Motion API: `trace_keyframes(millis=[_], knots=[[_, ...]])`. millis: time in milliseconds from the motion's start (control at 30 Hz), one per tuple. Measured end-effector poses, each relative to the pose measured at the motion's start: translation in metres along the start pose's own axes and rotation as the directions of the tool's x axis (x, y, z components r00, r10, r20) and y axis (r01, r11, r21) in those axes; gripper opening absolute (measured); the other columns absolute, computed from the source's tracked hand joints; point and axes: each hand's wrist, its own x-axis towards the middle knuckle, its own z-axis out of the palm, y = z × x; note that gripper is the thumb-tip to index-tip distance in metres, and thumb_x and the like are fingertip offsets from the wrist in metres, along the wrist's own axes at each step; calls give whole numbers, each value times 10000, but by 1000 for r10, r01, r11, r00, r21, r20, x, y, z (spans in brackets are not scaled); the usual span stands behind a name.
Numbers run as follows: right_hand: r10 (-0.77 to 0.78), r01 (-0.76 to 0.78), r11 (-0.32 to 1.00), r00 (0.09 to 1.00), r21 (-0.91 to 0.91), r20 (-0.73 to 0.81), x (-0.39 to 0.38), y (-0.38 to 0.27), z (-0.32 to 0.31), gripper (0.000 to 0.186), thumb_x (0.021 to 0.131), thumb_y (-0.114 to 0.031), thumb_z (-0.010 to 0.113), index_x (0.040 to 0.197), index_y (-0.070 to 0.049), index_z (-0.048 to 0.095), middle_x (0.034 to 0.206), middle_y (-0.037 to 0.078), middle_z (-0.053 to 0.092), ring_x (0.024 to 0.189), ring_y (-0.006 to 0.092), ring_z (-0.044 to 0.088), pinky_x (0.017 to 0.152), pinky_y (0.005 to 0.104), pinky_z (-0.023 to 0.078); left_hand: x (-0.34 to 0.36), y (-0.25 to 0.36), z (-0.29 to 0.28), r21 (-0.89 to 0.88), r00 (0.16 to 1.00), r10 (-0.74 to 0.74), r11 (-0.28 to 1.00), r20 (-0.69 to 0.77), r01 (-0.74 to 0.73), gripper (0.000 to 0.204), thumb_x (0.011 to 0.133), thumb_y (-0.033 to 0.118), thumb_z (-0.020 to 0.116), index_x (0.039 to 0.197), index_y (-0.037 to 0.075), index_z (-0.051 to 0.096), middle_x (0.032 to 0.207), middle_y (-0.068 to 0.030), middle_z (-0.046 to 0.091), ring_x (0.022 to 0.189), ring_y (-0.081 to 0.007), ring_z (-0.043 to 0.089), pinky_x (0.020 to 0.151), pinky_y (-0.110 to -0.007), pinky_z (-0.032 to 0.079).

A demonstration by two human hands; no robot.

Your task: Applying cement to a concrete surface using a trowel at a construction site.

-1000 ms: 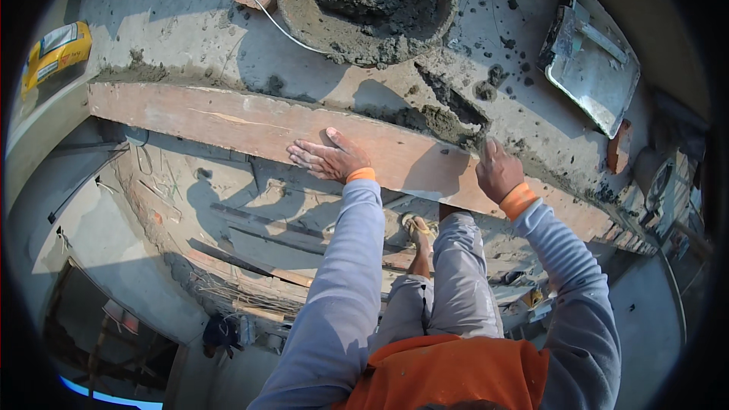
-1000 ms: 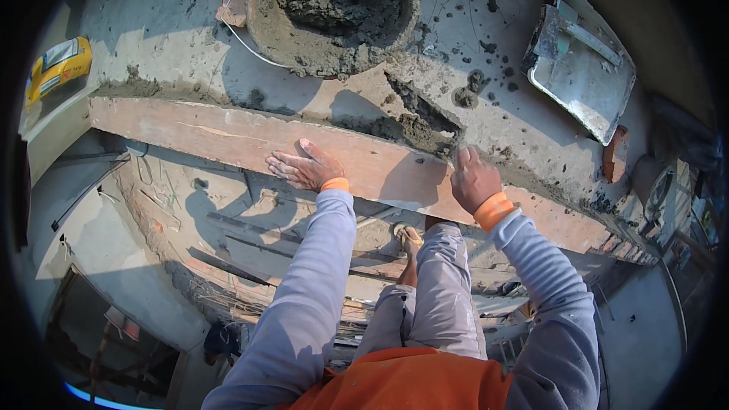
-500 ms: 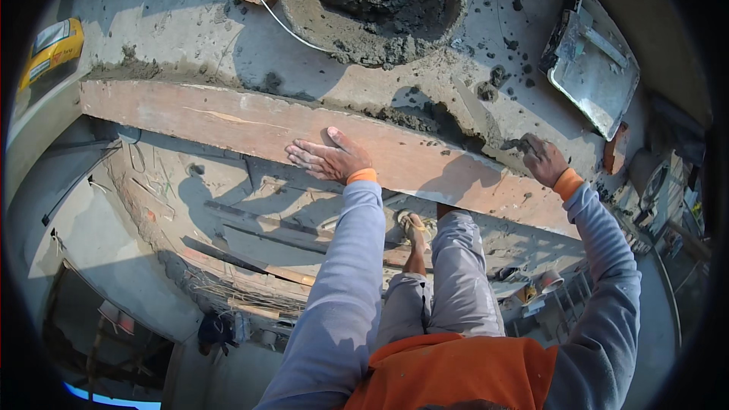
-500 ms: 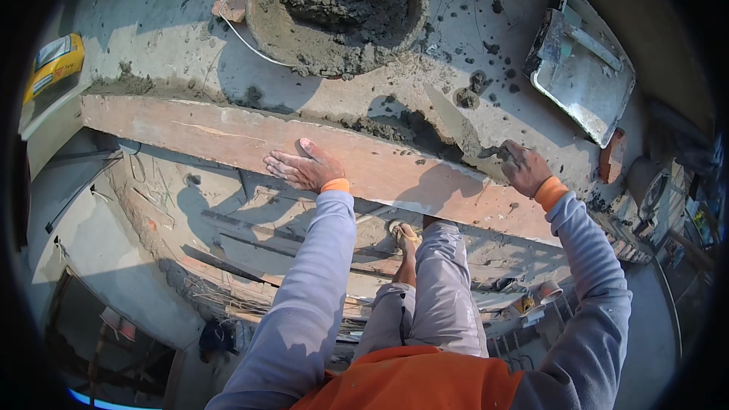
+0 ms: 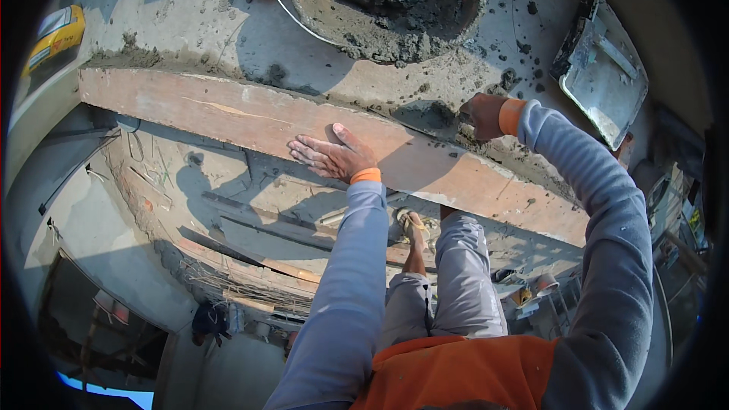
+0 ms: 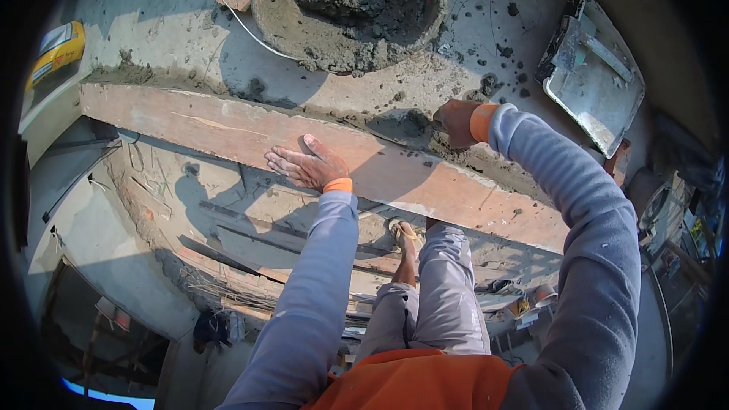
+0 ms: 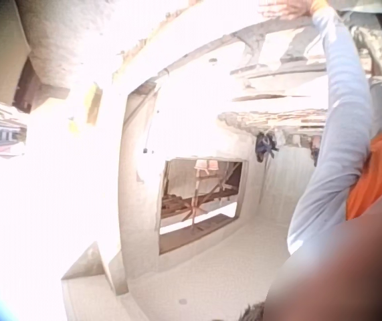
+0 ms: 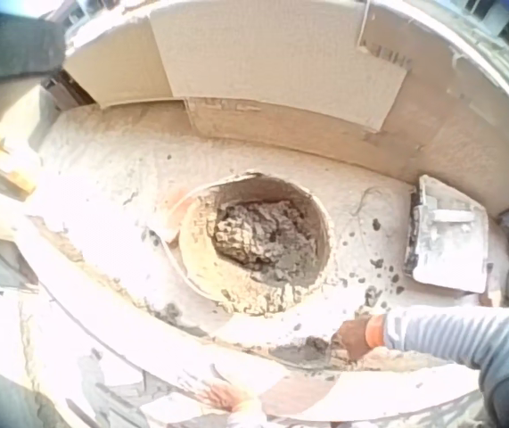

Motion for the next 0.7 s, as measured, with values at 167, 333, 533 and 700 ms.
trace_keyframes(millis=[167, 333, 533, 700], knots=[[-109, 114, 991, 991, 67, -78, -45, 36, 27, 380, 644, -94, 597, 1002, 27, 634, 830, 240, 654, 834, 412, 644, 757, 445, 528, -4, -3, 3, 46, 999, -29, 998, -21, 30, 810, 974, 557, 343, 1488, -44, 171, 1570, -217, 126, 1468, -347, 77, 1163, -467, 104], [152, -106, 970, 967, 220, -205, -115, 91, 82, 397, 674, -152, 600, 1052, -37, 636, 811, 226, 655, 815, 397, 651, 725, 444, 528, -1, -3, 3, 30, 998, 12, 999, -69, -10, 811, 973, 564, 337, 1486, -46, 185, 1564, -221, 149, 1465, -340, 103, 1161, -470, 113], [235, -217, 965, 965, 150, -115, -76, 100, 122, 402, 684, -120, 598, 1076, -43, 639, 931, 209, 679, 897, 387, 656, 800, 425, 532, -4, 1, 6, 32, 997, 28, 999, -77, -26, 805, 974, 564, 328, 1492, -36, 189, 1577, -203, 135, 1469, -324, 111, 1166, -446, 125], [81, -67, 971, 995, 227, -54, -70, 79, 85, 401, 670, -97, 598, 1060, -15, 641, 935, 215, 678, 904, 380, 655, 803, 419, 531, -3, -3, 11, 37, 997, -6, 999, -79, 9, 796, 980, 551, 324, 1490, -43, 189, 1569, -222, 149, 1463, -343, 128, 1177, -435, 129]])
